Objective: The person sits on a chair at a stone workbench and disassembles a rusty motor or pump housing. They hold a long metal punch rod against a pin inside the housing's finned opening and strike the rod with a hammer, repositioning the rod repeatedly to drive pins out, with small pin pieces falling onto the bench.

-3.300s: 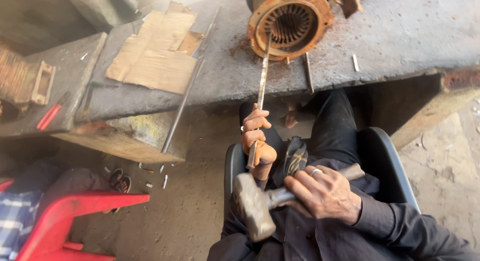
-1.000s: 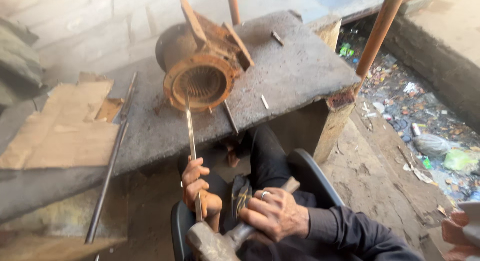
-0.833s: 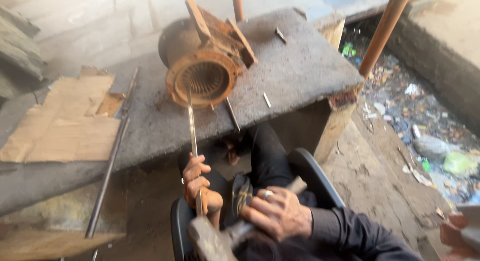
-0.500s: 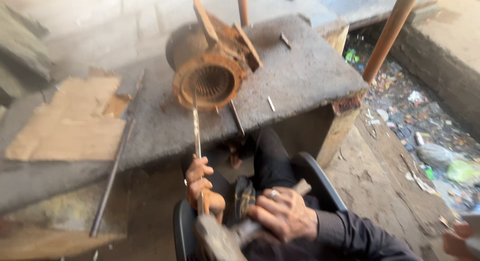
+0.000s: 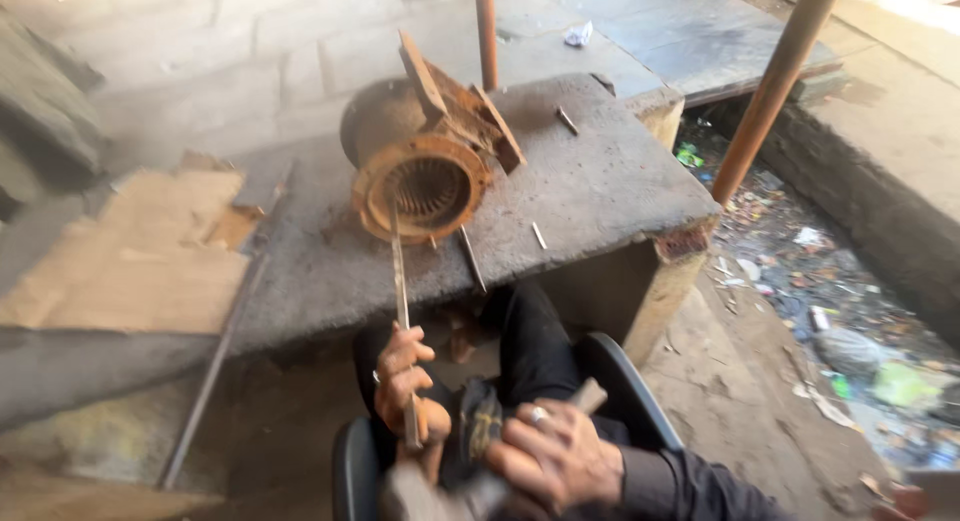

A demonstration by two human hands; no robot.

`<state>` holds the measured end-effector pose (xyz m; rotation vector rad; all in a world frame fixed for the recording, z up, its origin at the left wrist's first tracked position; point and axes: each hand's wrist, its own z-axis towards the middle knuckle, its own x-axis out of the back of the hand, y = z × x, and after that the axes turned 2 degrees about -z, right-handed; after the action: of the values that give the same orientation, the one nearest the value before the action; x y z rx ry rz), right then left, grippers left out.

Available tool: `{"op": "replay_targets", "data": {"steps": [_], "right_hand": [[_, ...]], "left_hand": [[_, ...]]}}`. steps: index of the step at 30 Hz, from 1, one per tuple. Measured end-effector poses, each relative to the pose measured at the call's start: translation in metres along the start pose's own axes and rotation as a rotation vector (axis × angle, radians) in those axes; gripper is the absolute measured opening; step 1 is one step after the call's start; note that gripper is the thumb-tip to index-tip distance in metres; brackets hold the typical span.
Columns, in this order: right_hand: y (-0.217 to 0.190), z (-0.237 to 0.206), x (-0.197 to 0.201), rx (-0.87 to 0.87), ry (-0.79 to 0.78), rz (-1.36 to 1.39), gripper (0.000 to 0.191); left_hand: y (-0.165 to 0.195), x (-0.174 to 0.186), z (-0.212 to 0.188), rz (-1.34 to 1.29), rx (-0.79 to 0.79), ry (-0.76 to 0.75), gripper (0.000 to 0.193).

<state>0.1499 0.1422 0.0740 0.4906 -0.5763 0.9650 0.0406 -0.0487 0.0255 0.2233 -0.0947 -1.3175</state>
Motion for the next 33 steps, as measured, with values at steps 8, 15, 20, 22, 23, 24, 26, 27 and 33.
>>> {"op": "replay_targets", "data": {"steps": [8, 15, 20, 22, 23, 24, 26, 27, 33], "right_hand": [[0.002, 0.01, -0.006, 0.049, 0.11, 0.108, 0.042], [0.005, 0.008, -0.007, -0.036, 0.029, 0.05, 0.044], [0.004, -0.003, -0.011, -0.157, -0.013, 0.119, 0.039], [0.005, -0.011, -0.014, -0.197, -0.02, 0.178, 0.042], [0.006, -0.016, -0.016, -0.219, -0.022, 0.212, 0.043], [0.009, -0.021, -0.016, -0.23, 0.024, 0.266, 0.041], [0.015, -0.033, -0.016, -0.278, 0.098, 0.406, 0.037], [0.019, -0.039, -0.015, -0.417, 0.084, 0.538, 0.035], [0.039, -0.067, 0.004, -1.067, 0.012, 1.325, 0.035]], "left_hand": [[-0.001, 0.007, 0.002, -0.038, 0.009, -0.01, 0.039], [-0.004, 0.004, 0.003, -0.021, -0.002, -0.012, 0.058], [0.007, 0.0, 0.004, 0.025, 0.043, -0.087, 0.049], [0.008, -0.004, 0.003, -0.041, -0.017, -0.035, 0.053], [0.007, -0.005, 0.002, -0.071, -0.044, -0.014, 0.056], [0.006, -0.005, 0.002, -0.042, -0.009, -0.037, 0.047], [0.004, -0.004, 0.0, 0.03, 0.1, -0.094, 0.034], [0.003, -0.003, 0.001, 0.028, 0.086, -0.109, 0.034], [-0.004, -0.005, 0.008, -0.009, 0.035, -0.116, 0.039]]}}
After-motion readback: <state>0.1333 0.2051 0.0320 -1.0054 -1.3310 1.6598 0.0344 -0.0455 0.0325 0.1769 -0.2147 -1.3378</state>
